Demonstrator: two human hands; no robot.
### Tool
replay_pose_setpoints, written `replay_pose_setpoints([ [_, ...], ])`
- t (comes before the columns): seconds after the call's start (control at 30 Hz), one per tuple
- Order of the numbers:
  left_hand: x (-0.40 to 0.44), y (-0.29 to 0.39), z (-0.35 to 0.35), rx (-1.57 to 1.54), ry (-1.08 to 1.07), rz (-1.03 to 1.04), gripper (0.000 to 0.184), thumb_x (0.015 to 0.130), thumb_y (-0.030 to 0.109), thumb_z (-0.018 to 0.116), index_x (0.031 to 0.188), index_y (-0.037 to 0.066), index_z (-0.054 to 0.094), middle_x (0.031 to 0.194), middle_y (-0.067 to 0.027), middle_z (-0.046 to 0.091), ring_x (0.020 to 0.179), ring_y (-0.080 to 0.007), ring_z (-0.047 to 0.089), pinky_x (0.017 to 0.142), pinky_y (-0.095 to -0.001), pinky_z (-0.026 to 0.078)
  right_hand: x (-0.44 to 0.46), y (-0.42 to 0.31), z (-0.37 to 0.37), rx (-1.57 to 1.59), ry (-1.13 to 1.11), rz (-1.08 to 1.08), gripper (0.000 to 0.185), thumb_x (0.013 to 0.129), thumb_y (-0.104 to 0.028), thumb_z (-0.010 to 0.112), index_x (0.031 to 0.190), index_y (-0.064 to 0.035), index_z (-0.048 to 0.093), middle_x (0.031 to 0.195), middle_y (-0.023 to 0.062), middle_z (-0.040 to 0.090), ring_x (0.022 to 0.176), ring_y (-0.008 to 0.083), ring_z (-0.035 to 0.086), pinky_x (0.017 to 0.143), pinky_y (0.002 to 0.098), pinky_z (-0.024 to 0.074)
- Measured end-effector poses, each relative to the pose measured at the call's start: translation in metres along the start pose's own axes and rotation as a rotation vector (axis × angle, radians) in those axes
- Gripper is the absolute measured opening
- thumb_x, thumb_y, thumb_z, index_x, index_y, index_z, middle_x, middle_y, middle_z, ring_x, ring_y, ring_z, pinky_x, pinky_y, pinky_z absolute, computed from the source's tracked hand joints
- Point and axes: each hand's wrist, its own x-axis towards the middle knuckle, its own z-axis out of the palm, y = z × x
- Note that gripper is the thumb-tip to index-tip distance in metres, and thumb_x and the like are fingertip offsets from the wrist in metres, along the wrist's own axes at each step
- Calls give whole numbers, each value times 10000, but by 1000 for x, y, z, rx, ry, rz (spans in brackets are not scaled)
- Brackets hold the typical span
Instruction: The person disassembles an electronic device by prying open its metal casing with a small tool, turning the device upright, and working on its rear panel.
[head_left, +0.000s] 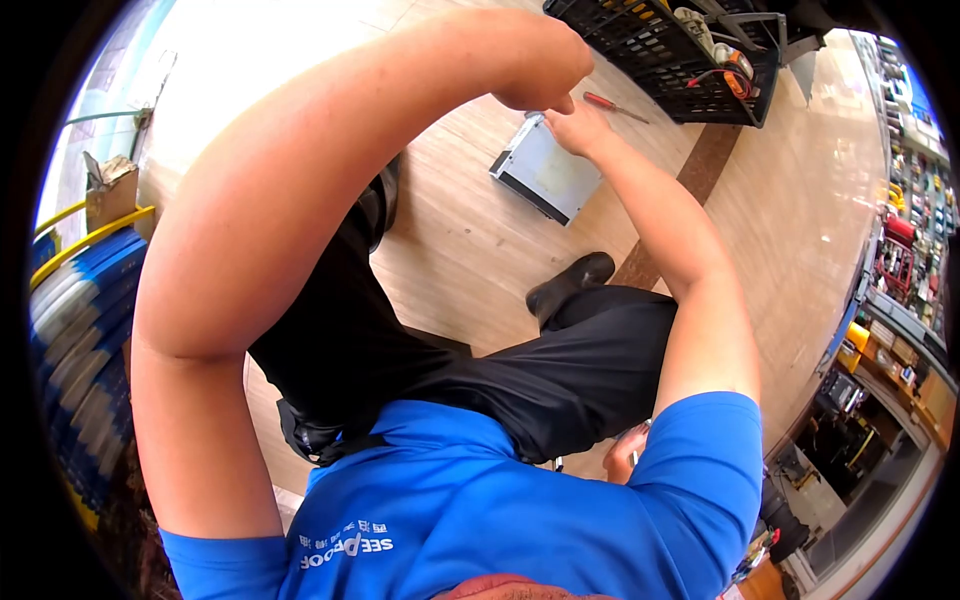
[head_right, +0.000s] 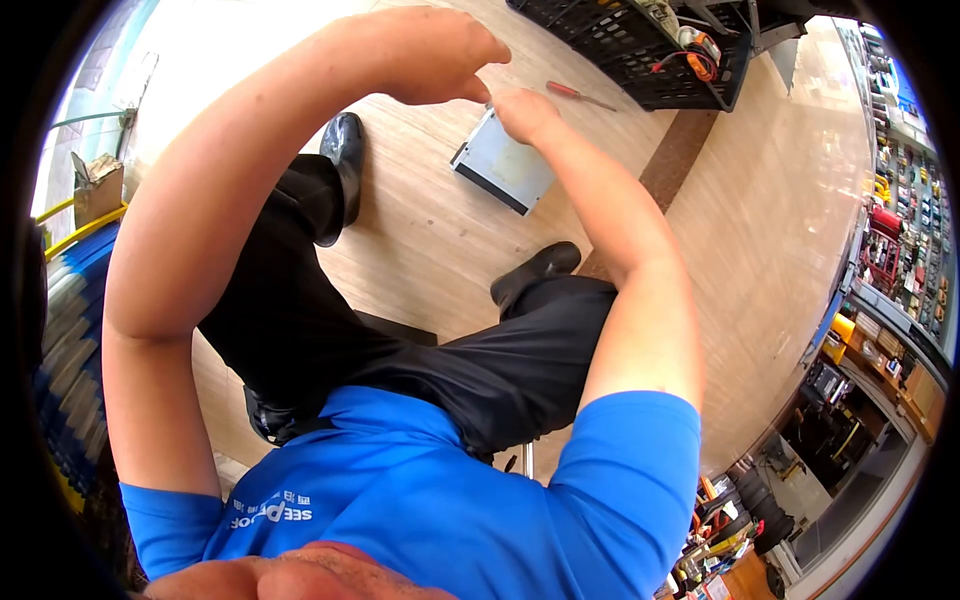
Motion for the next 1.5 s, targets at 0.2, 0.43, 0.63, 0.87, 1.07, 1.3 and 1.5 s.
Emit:
replay_pose_setpoints([
  [0.2, 4, 6, 1, 137, 20, -28, 296, 908, 242, 622, 1125, 41, 642, 1064, -182, 679, 1032, -352, 639, 886, -439, 501, 11, -13, -18, 24, 14, 141, 238, 930, -142, 445, 1012, -29, 638, 1035, 198, 692, 996, 363, 658, 844, 468, 526],
  [0.43, 20, 11, 3, 149, -21, -104, 467, 923, 278, 631, 1332, 63, 559, 1237, -171, 637, 1174, -329, 587, 994, -432, 467, -1, 0, -14, 29, 16, 5, 228, 902, -132, 472, 984, -57, 672, 1020, 185, 673, 997, 355, 655, 857, 460, 532],
  [0.63, 28, 19, 7, 146, -33, -90, 476, 928, 285, 626, 1348, 75, 544, 1255, -161, 630, 1197, -319, 575, 1012, -435, 455, -6, 1, -5, 22, -3, -28, 214, 925, -150, 468, 1038, -57, 625, 1040, 181, 666, 1009, 353, 649, 860, 454, 525],
  [0.87, 38, 30, 9, 159, -72, -82, 482, 932, 294, 617, 1359, 87, 535, 1274, -156, 619, 1213, -320, 561, 1027, -433, 445, -12, -6, -16, 49, -35, 145, 235, 926, -113, 445, 1063, -14, 607, 1103, 198, 662, 1037, 348, 647, 860, 443, 533],
  [1.07, 39, 32, 11, 155, -61, -74, 483, 935, 300, 615, 1362, 91, 532, 1277, -158, 617, 1213, -316, 562, 1028, -434, 445, -17, -12, -13, 89, 44, 88, 273, 925, -91, 428, 1110, -45, 624, 1129, 196, 653, 1054, 341, 642, 876, 441, 534],
  [1.3, 39, 29, 13, 170, -44, -63, 486, 934, 304, 621, 1360, 86, 535, 1276, -156, 619, 1213, -315, 564, 1031, -432, 446, -14, -3, -3, 195, 31, 186, 290, 970, -176, 359, 1119, -62, 580, 1149, 209, 637, 1081, 370, 621, 914, 468, 506],
  [1.5, 38, 26, 15, 167, -44, -60, 479, 935, 293, 625, 1354, 80, 539, 1263, -159, 627, 1192, -316, 580, 1024, -430, 454, -18, -7, -14, 227, 25, 119, 263, 978, -209, 378, 1101, -57, 556, 1138, 210, 638, 1073, 368, 621, 903, 474, 502],
])
